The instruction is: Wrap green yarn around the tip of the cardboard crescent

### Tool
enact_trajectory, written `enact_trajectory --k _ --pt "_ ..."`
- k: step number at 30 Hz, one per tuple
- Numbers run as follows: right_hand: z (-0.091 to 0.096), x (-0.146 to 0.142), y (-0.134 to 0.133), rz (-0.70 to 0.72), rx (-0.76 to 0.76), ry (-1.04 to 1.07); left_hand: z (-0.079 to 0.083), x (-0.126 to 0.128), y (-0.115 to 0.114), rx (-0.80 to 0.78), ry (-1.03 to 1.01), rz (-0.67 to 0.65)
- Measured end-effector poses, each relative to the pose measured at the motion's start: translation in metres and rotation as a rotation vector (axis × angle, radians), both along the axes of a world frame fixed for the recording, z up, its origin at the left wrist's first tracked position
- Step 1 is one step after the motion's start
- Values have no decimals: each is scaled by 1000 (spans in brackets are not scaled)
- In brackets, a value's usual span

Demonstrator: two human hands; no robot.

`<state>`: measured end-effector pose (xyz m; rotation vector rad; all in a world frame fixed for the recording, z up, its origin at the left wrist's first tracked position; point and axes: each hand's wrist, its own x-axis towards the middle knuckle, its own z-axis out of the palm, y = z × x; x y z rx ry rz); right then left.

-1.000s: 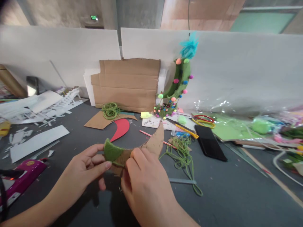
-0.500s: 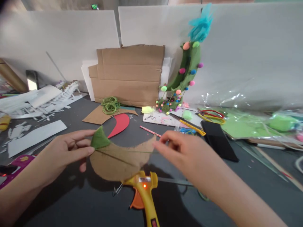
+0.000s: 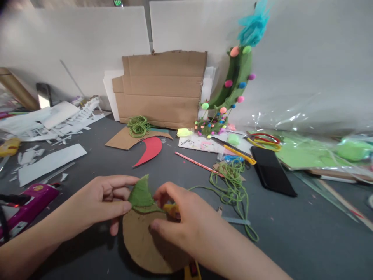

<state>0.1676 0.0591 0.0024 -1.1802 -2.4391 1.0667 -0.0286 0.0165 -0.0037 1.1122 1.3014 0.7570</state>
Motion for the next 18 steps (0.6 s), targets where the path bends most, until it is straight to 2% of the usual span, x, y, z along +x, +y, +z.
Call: enact_trajectory --k 3,7,11,14,18 --pt "0 0 6 14 -27 -26 1 1 1 13 6 -26" --pt "2 1 11 19 88 13 0 0 2 32 16 -12" --pt "4 -1 7 -29 188 142 -4 -1 2 38 15 16" --pt "8 -2 2 -62 167 204 -8 -1 2 34 8 13" --pt "11 -4 -3 -98 83 135 -6 1 2 34 -11 -13"
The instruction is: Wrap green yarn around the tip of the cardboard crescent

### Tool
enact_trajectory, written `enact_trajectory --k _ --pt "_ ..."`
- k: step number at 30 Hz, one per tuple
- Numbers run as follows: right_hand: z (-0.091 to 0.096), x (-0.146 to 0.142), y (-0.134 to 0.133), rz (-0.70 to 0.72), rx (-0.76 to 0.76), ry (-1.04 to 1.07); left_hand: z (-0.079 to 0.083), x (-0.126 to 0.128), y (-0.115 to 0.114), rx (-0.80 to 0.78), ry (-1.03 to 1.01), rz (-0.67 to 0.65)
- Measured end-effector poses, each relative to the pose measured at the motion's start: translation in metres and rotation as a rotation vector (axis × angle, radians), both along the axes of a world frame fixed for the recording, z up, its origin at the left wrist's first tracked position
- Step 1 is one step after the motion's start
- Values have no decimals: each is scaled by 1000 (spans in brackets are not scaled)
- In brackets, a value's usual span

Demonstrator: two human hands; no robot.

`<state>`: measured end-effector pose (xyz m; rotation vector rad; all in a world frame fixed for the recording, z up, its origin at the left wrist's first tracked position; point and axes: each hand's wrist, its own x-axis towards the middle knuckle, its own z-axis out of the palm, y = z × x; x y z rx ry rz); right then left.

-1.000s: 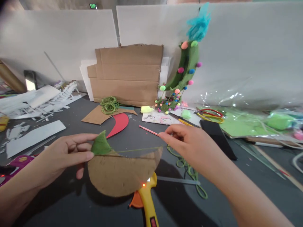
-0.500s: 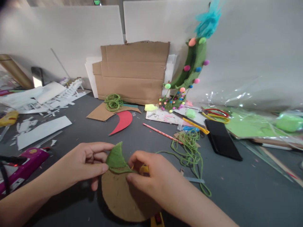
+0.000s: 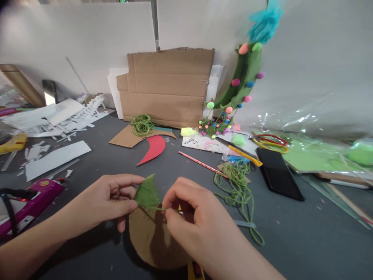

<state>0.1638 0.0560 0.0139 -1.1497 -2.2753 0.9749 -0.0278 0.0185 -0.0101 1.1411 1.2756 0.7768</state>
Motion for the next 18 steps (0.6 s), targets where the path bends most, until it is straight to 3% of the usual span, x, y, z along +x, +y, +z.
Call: enact_trajectory --k 6,13,18 --pt "-6 0 2 -12 -62 -124 2 -1 0 11 -18 1" --pt "-7 2 6 -49 -31 -181 3 -3 0 -10 -61 -39" --pt "-7 1 7 -9 -65 -216 1 -6 1 0 -97 -12"
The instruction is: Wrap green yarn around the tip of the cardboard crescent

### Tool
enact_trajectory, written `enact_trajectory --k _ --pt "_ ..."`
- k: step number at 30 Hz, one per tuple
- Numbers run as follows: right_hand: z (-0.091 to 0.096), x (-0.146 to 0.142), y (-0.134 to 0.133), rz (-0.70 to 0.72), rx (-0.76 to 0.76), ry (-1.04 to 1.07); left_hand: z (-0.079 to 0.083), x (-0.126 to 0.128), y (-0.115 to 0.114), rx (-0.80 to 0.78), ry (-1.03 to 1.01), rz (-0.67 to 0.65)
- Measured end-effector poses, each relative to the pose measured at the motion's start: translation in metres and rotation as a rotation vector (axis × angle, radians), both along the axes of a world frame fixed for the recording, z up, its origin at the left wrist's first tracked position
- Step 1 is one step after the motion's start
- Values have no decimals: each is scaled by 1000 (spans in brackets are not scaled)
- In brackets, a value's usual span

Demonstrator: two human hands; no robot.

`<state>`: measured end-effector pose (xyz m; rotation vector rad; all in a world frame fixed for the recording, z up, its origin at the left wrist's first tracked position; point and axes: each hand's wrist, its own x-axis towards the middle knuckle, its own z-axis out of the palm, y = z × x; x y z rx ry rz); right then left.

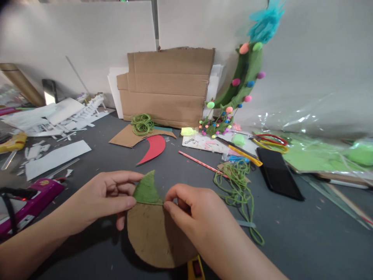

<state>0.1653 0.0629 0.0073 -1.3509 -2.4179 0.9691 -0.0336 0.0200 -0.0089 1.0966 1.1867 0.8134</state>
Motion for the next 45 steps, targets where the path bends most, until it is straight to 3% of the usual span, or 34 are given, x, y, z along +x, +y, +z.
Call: enact_trajectory --k 7,14,18,27,39,45 --pt "-3 2 5 -13 -149 67 -5 -1 0 33 -81 -14" --pt "-2 5 8 -94 -501 195 -6 1 -2 65 -154 -20" --pt "-2 4 11 -116 -610 217 -7 5 -3 76 -120 -37" --pt "-6 3 9 -7 -590 233 -13 11 -2 99 -3 54" --pt "-7 -4 -2 -124 -642 375 -12 15 -7 305 144 135" --pt "-7 -6 -4 -137 -683 331 -10 14 -8 280 96 165"
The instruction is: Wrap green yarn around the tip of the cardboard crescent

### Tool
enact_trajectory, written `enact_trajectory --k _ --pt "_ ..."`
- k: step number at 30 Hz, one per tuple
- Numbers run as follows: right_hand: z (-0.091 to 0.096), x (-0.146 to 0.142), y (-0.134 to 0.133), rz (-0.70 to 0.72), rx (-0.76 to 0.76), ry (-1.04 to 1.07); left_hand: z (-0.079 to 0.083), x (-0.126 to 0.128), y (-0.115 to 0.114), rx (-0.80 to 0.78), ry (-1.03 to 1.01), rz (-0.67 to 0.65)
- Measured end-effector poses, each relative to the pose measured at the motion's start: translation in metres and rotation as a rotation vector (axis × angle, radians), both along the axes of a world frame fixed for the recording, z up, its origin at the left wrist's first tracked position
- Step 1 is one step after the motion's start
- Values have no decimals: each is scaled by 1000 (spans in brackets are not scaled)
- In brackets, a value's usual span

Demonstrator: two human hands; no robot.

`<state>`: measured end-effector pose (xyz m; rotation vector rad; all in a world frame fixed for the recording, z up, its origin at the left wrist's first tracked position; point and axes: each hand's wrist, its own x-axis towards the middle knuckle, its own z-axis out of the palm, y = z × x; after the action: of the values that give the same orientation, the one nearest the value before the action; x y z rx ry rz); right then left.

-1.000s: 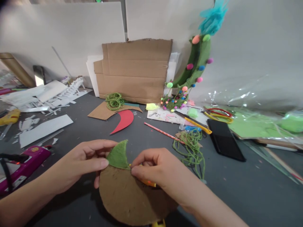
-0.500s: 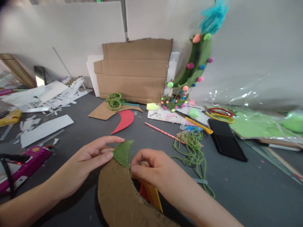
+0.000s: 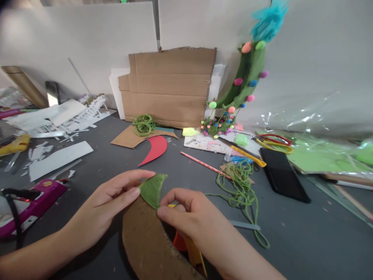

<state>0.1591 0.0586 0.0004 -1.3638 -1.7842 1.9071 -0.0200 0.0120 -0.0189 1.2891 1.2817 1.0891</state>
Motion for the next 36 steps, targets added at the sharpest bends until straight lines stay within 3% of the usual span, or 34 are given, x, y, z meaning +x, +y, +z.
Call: enact_trajectory --k 16,36 --pt "-8 -3 -2 17 79 -56 -6 4 2 -155 -156 -30" --pt "-6 -1 0 -12 118 -68 -3 2 1 -122 -164 37"
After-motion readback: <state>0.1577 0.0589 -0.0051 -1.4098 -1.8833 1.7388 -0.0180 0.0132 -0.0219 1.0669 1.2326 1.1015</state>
